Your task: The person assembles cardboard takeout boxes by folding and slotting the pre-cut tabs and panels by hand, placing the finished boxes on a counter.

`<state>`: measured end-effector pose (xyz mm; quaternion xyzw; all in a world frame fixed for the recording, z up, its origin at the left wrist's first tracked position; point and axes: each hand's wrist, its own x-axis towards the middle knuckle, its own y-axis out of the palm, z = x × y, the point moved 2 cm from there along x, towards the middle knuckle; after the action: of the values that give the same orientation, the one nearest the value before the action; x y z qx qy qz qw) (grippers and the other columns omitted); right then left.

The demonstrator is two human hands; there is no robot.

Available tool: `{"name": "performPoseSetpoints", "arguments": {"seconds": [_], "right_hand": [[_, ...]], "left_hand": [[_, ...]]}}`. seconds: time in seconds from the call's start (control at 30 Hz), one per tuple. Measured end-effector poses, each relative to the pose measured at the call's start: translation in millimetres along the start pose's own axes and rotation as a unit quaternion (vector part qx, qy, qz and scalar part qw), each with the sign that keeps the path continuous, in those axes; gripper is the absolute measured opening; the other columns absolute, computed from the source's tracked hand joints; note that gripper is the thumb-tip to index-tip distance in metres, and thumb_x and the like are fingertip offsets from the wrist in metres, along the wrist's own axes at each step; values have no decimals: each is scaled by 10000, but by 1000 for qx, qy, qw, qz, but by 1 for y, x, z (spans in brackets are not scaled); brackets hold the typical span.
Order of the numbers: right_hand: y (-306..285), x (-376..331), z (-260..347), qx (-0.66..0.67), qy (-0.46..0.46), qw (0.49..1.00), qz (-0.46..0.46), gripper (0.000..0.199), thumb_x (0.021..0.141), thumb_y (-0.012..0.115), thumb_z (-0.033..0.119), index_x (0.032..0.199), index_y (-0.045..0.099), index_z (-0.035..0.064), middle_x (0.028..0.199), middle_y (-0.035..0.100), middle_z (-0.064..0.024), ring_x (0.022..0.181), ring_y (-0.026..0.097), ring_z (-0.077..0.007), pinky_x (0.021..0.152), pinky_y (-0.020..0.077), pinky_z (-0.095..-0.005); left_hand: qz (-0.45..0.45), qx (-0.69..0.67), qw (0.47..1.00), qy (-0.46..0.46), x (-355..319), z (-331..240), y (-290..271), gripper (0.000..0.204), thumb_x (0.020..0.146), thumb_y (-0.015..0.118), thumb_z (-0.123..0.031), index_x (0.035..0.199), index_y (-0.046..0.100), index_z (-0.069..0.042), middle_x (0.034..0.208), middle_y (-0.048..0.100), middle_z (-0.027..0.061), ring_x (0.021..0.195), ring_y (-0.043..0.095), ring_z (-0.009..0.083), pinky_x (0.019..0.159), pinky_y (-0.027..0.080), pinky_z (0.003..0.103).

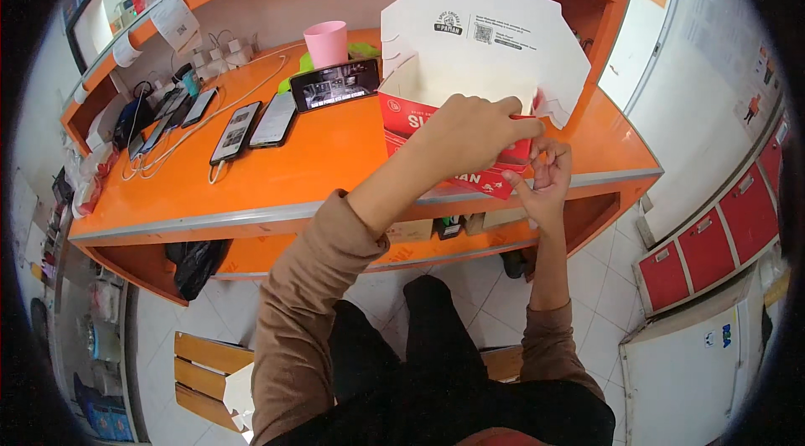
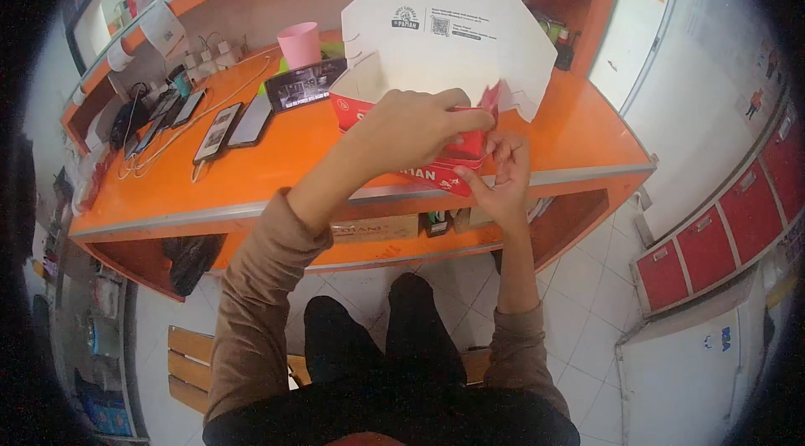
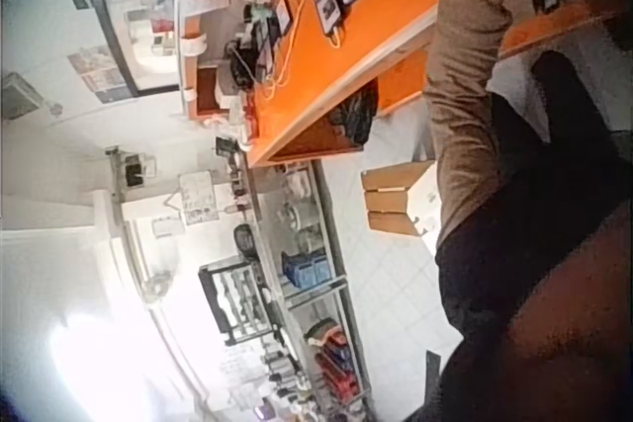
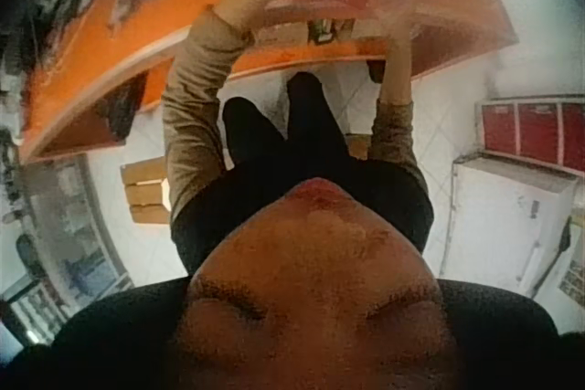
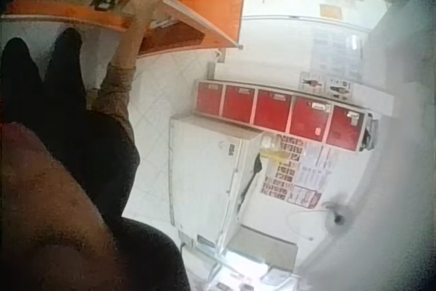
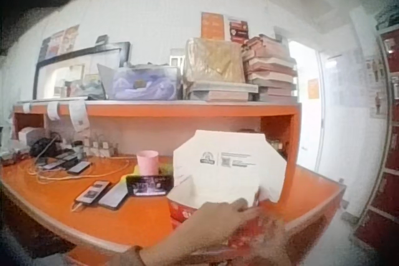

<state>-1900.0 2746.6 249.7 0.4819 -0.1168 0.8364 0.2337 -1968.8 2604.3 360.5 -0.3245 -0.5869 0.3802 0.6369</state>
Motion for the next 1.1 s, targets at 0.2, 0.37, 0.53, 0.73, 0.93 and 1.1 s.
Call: {"name": "performPoseSetpoints", "arguments": {"seconds": [0.2, 0.37, 0.53, 0.73, 0.93, 1.1], "right_hand": [[4, 4, 14, 48, 30, 998, -27, 615, 577, 753, -51, 1069, 400, 55, 946, 400, -26, 854, 404, -119, 827, 376, -256], [-28, 3, 21, -27, 68, 997, 3, 600, 591, 750, -43, 1124, 480, 17, 948, 470, -25, 861, 450, -113, 819, 409, -268], [-40, -1, 16, 23, 32, 999, 23, 594, 554, 746, -87, 1082, 497, 23, 982, 494, -36, 978, 463, -136, 866, 425, -305], [-28, 15, 13, 135, 170, 944, -247, 464, 830, 560, 315, 1157, 441, 8, 1090, 475, -84, 1020, 485, -183, 864, 448, -355], [-47, 53, -14, 334, 440, 833, -32, 553, 850, 452, 455, 1187, 430, 16, 1040, 549, -116, 929, 555, -215, 805, 473, -361], [-17, 58, 40, 201, 382, 896, -104, 468, 843, 473, 337, 1176, 406, 16, 1052, 523, -120, 920, 559, -221, 779, 478, -322]], "left_hand": [[-22, -116, 993, 26, -13, 2, 18, 357, 744, 589, -188, 1092, 518, -148, 1067, 536, 99, 907, 551, 299, 751, 443, 382], [-246, -114, 963, -3, -66, 49, -17, 403, 757, 600, -243, 1107, 504, -66, 1196, 467, 129, 1048, 485, 296, 871, 376, 382], [-217, -526, 801, -185, -101, 72, 37, 457, 858, 493, -310, 1249, 372, -107, 1268, 383, 119, 1144, 396, 249, 954, 290, 375], [-228, -634, 571, -469, -97, 96, 63, 880, 741, 491, -627, 1329, 160, -63, 1218, 412, 122, 1125, 393, 273, 913, 311, 394], [-51, -788, 519, -327, -45, 68, 39, 792, 735, 551, -558, 1284, 242, -77, 1207, 414, 127, 1119, 396, 235, 916, 329, 398], [-236, -687, 638, -255, -52, 43, 16, 564, 777, 587, -381, 1176, 343, -66, 1137, 421, 76, 1015, 456, 163, 879, 370, 296]]}}
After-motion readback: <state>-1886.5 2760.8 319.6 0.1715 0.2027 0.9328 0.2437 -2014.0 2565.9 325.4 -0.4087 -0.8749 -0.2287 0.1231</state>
